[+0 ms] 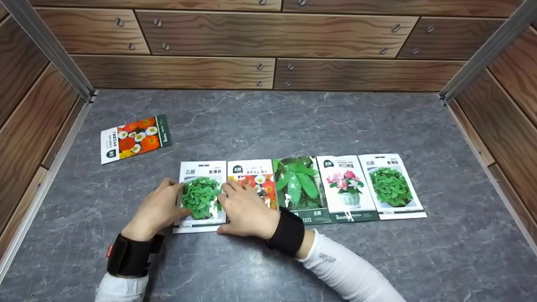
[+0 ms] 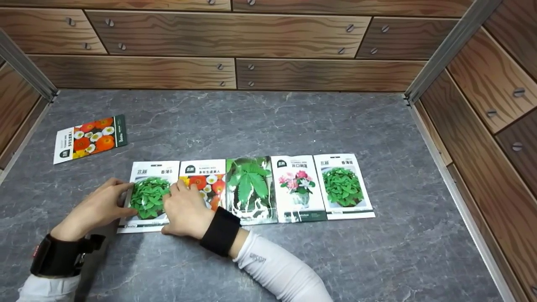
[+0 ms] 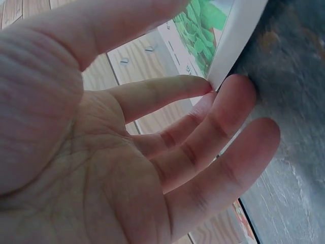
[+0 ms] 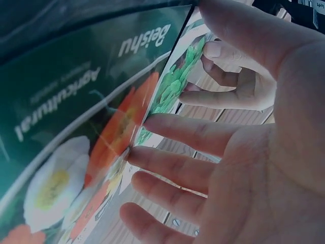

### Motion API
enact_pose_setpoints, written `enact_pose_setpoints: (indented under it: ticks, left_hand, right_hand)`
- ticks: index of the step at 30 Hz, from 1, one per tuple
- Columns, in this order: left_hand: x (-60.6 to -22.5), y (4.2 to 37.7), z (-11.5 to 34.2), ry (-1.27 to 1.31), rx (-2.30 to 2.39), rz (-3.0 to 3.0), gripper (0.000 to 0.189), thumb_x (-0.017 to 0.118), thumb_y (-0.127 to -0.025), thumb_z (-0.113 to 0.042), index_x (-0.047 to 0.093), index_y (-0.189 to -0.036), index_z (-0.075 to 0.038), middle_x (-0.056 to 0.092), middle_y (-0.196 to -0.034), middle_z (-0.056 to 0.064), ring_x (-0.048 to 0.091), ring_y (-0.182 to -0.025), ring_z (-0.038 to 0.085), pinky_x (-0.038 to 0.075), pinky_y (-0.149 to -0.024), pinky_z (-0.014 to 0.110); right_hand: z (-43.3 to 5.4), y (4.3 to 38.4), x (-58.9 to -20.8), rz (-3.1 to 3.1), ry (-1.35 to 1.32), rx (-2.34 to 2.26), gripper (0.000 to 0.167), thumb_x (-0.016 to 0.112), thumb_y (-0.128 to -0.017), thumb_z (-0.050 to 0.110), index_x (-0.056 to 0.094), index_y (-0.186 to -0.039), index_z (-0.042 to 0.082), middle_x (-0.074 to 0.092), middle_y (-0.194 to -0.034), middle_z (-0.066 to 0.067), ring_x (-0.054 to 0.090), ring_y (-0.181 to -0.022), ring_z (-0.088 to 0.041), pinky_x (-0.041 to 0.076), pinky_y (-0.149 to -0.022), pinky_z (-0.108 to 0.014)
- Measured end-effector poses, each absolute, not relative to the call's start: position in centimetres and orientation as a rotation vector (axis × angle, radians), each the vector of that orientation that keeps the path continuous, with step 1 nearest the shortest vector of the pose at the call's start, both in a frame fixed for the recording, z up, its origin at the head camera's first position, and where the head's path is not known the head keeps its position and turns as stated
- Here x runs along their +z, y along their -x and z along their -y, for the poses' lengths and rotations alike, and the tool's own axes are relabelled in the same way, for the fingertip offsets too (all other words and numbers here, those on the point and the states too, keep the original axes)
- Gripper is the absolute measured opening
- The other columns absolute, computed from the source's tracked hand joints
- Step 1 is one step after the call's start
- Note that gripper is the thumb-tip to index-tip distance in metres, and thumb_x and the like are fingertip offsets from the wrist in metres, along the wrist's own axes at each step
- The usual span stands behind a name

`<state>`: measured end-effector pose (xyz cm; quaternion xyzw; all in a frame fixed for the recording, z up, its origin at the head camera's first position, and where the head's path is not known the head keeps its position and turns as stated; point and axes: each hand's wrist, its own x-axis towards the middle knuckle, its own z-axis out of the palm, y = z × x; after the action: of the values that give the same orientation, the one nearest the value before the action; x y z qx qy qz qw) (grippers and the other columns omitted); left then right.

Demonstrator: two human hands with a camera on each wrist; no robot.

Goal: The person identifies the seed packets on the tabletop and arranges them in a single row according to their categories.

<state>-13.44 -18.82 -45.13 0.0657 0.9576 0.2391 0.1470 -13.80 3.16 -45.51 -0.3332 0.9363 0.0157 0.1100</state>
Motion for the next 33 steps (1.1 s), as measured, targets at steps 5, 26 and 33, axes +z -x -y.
enact_pose_setpoints:
  ticks: [5,26,33]
  left_hand:
    - [-45.20,13.47,18.78,-0.198,0.681,-2.758,0.073,0.085,-0.083,-0.018,0.056,-0.143,0.011,0.055,-0.138,0.032,0.062,-0.120,0.052,0.051,-0.106,0.065]
    - [-45.23,13.54,18.83,-0.204,0.664,-2.758,0.073,0.086,-0.083,-0.019,0.055,-0.143,0.010,0.055,-0.138,0.033,0.062,-0.118,0.053,0.051,-0.104,0.066]
    - [-45.22,13.65,18.92,-0.196,0.669,-2.746,0.074,0.085,-0.085,-0.019,0.054,-0.146,0.010,0.053,-0.141,0.033,0.061,-0.121,0.054,0.051,-0.106,0.066]
  right_hand:
    - [-3.22,13.81,-45.53,-2.747,0.971,0.048,0.087,0.077,-0.086,0.064,0.056,-0.150,0.008,0.052,-0.160,-0.014,0.042,-0.156,-0.031,0.044,-0.123,-0.052]
    - [-3.25,13.87,-45.55,-2.738,0.962,0.027,0.088,0.077,-0.086,0.063,0.054,-0.152,0.009,0.051,-0.160,-0.014,0.041,-0.156,-0.031,0.043,-0.125,-0.051]
    - [-3.29,13.85,-45.44,-2.726,0.957,0.008,0.091,0.077,-0.087,0.061,0.048,-0.156,0.011,0.049,-0.162,-0.014,0.039,-0.157,-0.032,0.041,-0.126,-0.053]
